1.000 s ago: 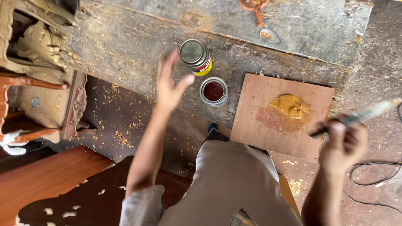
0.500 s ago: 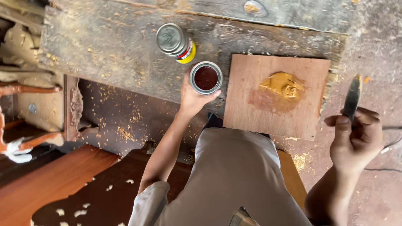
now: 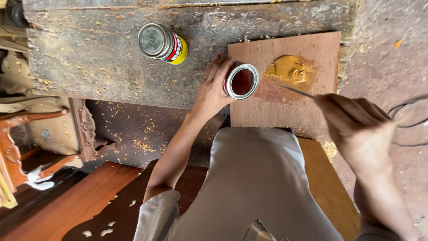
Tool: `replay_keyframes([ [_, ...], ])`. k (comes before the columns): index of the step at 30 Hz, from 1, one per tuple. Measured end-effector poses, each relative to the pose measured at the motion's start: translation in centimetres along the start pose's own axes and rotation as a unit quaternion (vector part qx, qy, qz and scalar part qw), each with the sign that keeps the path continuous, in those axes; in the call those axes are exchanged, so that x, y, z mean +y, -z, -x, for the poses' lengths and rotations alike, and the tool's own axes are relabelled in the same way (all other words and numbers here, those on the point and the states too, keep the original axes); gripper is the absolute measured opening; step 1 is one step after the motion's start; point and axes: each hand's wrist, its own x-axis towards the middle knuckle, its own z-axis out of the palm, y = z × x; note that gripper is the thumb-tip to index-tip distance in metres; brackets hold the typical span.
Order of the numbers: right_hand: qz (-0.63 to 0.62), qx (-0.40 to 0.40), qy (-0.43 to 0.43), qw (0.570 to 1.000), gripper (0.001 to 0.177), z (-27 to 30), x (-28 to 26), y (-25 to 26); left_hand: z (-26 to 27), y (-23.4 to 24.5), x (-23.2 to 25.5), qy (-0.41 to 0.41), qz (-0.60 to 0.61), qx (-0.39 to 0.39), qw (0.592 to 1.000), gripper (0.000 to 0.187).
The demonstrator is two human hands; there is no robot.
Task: The person mixes wood filler and hardener on a piece of plywood using a metal spatula, adding small amounts of red and white components to the main brown paste and stirring them together until reaching a uniform color.
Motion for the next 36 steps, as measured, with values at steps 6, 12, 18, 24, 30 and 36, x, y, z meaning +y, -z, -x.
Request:
replay_keyframes([
  [6,0.021,-0.056,0.082,0.995,0.036,-2.4,-1.5,-4.4,0.2,0.1,0.3,-0.033,-0.018,-0.011,0.999,0.093],
  [12,0.004,-0.086,0.127,0.988,0.041,-4.4,-2.8,-6.5,0.3,0.3,-0.2,-0.001,-0.005,-0.011,1.0,0.094],
  [18,-0.078,-0.07,0.111,0.988,0.044,-5.1,-3.0,-8.0,0.2,0.2,-0.1,0.002,-0.022,-0.027,0.999,0.091],
  [24,-0.291,-0.056,0.039,0.954,0.031,-4.6,-2.6,-9.8,0.0,0.8,0.0,-0.002,-0.012,-0.029,1.0,0.091],
  [30,-0.3,-0.031,0.042,0.952,0.03,-3.7,-2.4,-9.8,-0.4,0.8,-0.2,-0.01,-0.01,-0.044,0.999,0.09],
  [36,-0.308,-0.043,0.047,0.949,0.036,-4.1,-3.0,-9.6,-0.6,1.1,-0.1,-0.048,-0.004,-0.022,0.999,0.092],
])
